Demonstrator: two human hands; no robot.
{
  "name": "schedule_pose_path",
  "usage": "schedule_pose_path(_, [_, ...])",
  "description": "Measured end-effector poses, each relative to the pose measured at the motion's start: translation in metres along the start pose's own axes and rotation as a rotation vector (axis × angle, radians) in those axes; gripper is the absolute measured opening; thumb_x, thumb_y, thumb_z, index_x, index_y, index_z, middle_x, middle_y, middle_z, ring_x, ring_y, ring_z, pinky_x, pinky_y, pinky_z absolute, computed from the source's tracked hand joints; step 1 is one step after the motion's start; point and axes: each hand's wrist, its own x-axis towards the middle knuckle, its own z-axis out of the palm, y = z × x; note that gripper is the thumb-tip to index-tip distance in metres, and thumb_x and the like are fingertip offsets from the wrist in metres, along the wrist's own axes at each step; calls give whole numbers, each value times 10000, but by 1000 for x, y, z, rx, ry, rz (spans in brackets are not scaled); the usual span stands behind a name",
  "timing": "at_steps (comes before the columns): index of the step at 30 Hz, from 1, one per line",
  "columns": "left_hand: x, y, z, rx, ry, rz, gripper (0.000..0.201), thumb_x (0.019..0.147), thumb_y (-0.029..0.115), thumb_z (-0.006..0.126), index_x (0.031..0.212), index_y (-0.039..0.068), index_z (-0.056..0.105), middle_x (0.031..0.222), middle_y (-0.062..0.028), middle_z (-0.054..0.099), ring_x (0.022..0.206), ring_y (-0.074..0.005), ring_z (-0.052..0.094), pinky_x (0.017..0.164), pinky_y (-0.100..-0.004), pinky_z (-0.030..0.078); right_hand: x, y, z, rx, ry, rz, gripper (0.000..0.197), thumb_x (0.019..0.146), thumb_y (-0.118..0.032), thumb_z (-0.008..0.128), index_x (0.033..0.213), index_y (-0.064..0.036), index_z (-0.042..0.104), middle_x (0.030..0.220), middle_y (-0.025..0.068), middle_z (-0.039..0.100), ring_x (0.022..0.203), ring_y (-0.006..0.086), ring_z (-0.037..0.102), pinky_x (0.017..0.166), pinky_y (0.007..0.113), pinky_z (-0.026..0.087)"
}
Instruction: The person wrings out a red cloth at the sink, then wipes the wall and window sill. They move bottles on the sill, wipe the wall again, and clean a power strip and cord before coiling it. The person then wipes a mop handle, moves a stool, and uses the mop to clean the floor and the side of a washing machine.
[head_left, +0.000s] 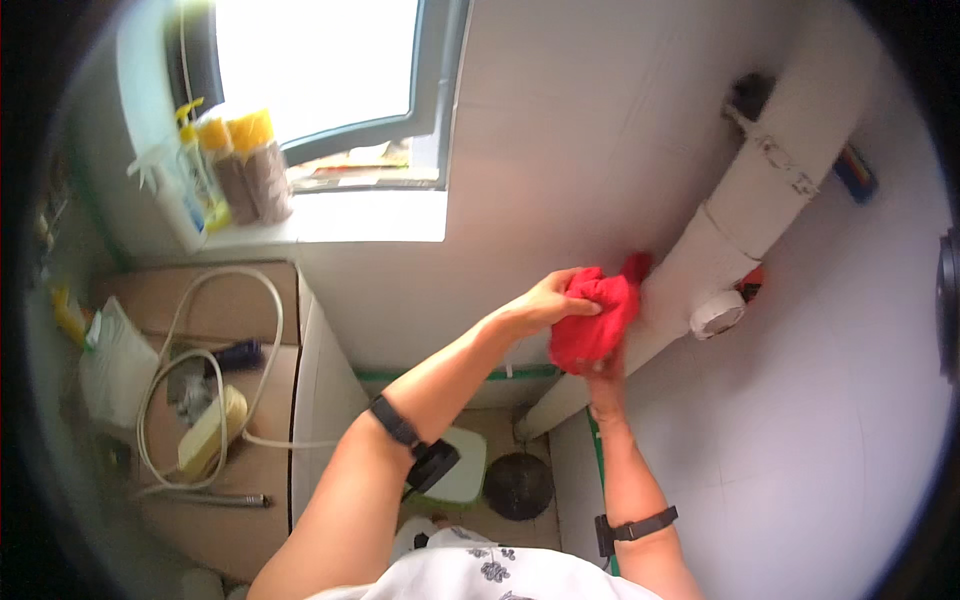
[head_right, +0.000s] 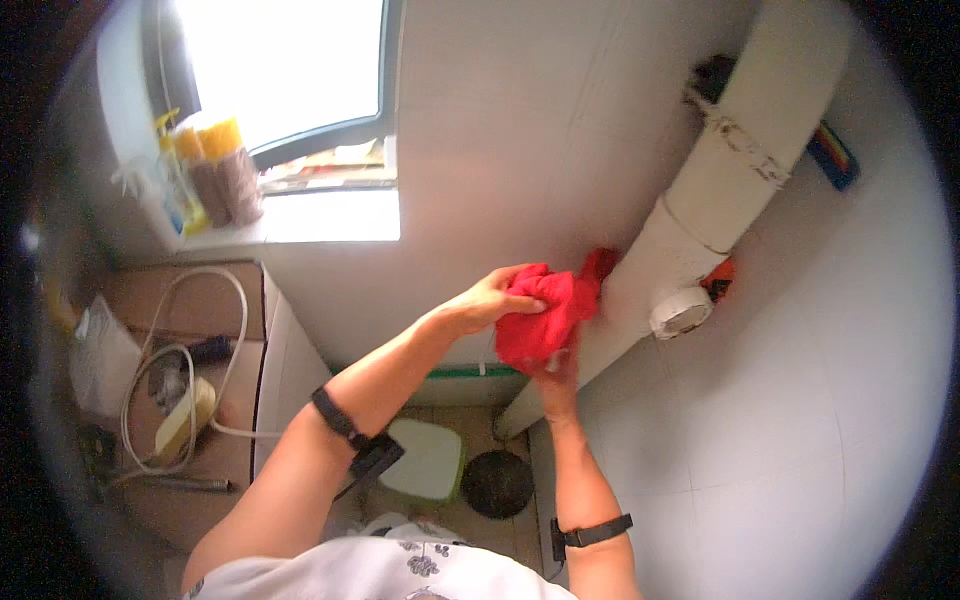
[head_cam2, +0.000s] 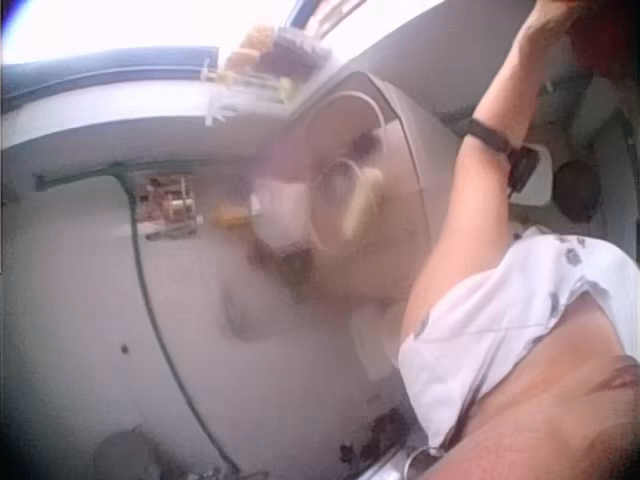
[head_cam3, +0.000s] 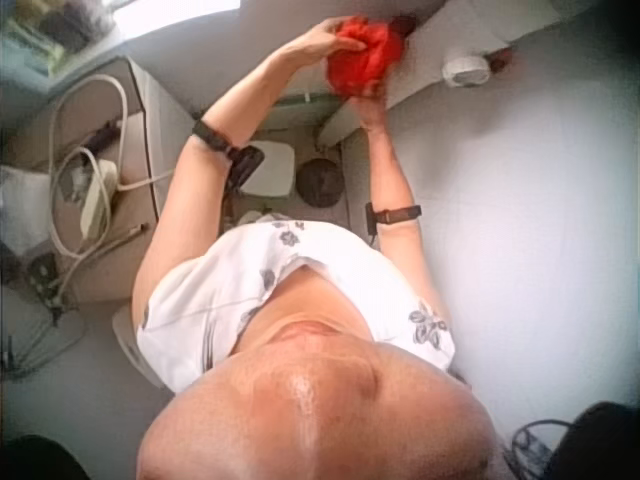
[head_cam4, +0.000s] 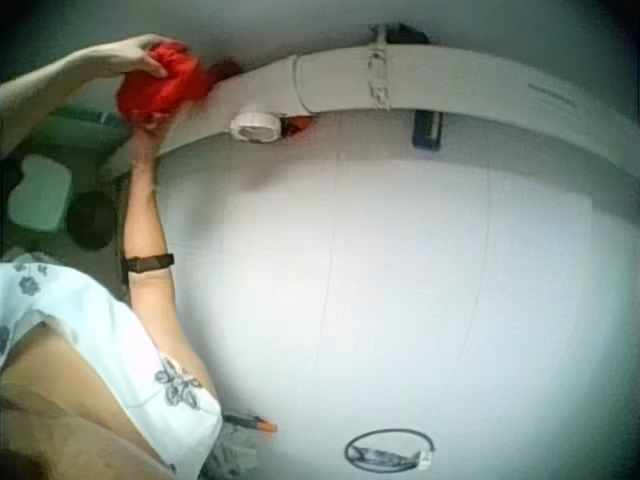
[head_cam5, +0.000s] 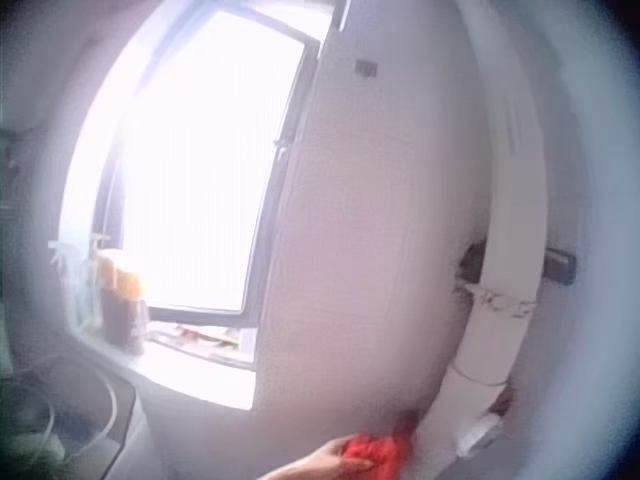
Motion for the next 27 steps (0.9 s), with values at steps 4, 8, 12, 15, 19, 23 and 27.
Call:
schedule_pose_path(4, [-28, 79, -21, 283, 12, 141, 477, 776, 95, 675, 1206, 13, 485, 1058, -69, 588, 978, -152, 557, 900, -313, 446, 21, -26, 51, 204, -172, -33, 635, 773, -227, 705, 1302, -72, 390, 1248, 62, 486, 1116, 186, 480, 937, 337, 409])
schedule_pose_path(8, [-58, 123, -46, 316, -4, 198, 458, 737, 82, 688, 1152, 8, 507, 990, -52, 583, 938, -130, 540, 840, -281, 454, 39, -77, 91, 735, -426, 102, 482, 851, -239, 631, 1260, -74, 435, 1215, 60, 501, 1084, 175, 489, 920, 323, 414])
schedule_pose_path(12, [-71, 131, -44, 391, -73, 282, 412, 708, 78, 683, 1084, 20, 525, 931, -53, 556, 900, -139, 517, 832, -290, 428, 42, -110, 129, 422, -199, -53, 498, 900, -293, 542, 1318, -87, 367, 1242, 31, 477, 1153, 175, 453, 966, 332, 382])
schedule_pose_path(15, [-69, 138, -28, 531, 70, 465, 405, 697, 111, 685, 1058, 19, 525, 957, -93, 533, 904, -200, 530, 821, -324, 437, 42, -126, 142, 535, -154, -92, 458, 901, -288, 532, 1285, -81, 394, 1209, 36, 494, 1124, 172, 473, 947, 325, 402])
schedule_pose_path(19, [-82, 183, -6, 1084, -6, 401, 517, 711, 280, 720, 1089, 5, 501, 996, -116, 485, 1002, -239, 490, 827, -344, 441, 42, -145, 144, 668, -160, -134, 351, 906, -187, 518, 1226, -61, 444, 1152, 59, 525, 1037, 170, 518, 901, 308, 440])
schedule_pose_path(23, [-139, 262, -2, 1221, 74, 773, 578, 700, 199, 732, 1209, 70, 491, 1221, -139, 499, 1131, -275, 486, 952, -415, 389, 51, -167, 129, 637, -158, -218, 318, 903, -179, 511, 1193, -58, 465, 1110, 67, 550, 1002, 178, 547, 890, 318, 451])
schedule_pose_path(27, [-194, 317, -6, 972, 130, 1081, 551, 745, 173, 686, 1239, 61, 469, 1272, -125, 482, 1182, -248, 459, 975, -448, 367, 72, -187, 108, 487, -18, -248, 270, 897, -143, 520, 1154, -67, 487, 1072, 49, 557, 971, 152, 543, 873, 297, 441])
